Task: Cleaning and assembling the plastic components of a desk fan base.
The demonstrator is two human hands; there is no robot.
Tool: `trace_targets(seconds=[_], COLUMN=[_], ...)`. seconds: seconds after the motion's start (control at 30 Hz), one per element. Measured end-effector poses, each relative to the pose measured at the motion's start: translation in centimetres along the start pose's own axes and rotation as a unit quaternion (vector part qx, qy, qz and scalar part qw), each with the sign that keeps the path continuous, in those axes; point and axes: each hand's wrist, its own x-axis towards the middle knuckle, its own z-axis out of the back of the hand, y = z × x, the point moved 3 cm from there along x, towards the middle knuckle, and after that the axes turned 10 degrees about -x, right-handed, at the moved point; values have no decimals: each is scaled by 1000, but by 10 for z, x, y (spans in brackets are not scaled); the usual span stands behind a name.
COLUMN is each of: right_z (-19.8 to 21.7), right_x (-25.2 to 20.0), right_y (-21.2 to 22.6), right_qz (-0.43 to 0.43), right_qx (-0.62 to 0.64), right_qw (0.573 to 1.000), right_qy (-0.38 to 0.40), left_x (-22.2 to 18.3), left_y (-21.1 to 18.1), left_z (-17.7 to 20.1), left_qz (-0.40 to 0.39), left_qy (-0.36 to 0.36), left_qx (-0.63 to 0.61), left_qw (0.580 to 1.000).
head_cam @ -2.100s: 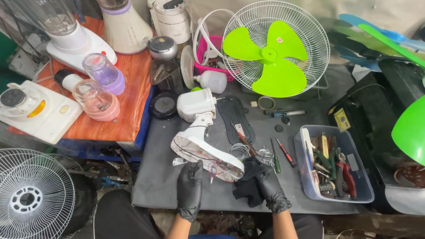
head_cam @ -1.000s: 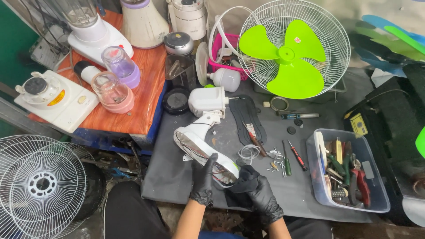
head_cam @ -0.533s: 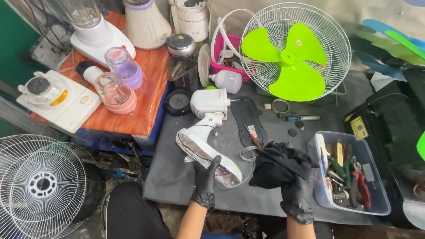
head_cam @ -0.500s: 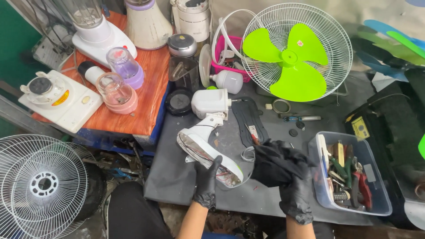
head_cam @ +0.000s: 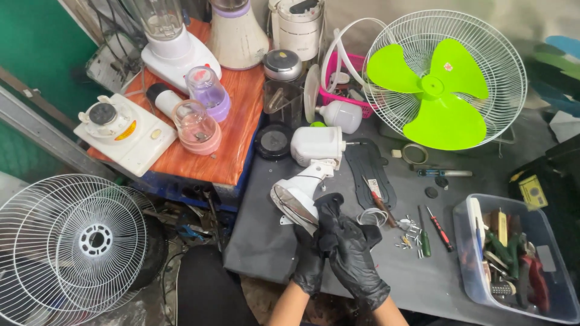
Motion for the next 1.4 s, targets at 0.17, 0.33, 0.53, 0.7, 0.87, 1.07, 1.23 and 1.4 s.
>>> trace_targets(seconds=[0.17,0.33,0.53,0.7,0.87,1.07,1.23,1.4], right_z=[-19,-29,-21,24,23,-51,-54,-49], right_x=[45,70,37,34,47,60,90,87], right_y=[17,29,-5,14,25,-9,11,12], right_qz=[28,-10,-14,-166,-160,3,85,4], right_qx=[-32,-102,-87,17,-20,-129,-86,99], right_qw=[995,988,983,973,975,983,987,985], right_qy=[92,114,163,157,152,131,109,138], left_x=[-42,-101,-128,-60,-5,-44,-38,-13], left_y=[-25,-60,-85,-51,-17,-38,-29,-12], left_z=[-63,-141,-170,-67,-22,-164,-155,-82], left_qz=[-24,-42,-60,-70,-25,-5,-4,-3], left_qy=[-14,-28,-37,-36,-62,-117,-71,-22], left_qx=[165,324,504,638,14,-94,-166,-238], left_qw=[986,945,861,766,998,989,984,971])
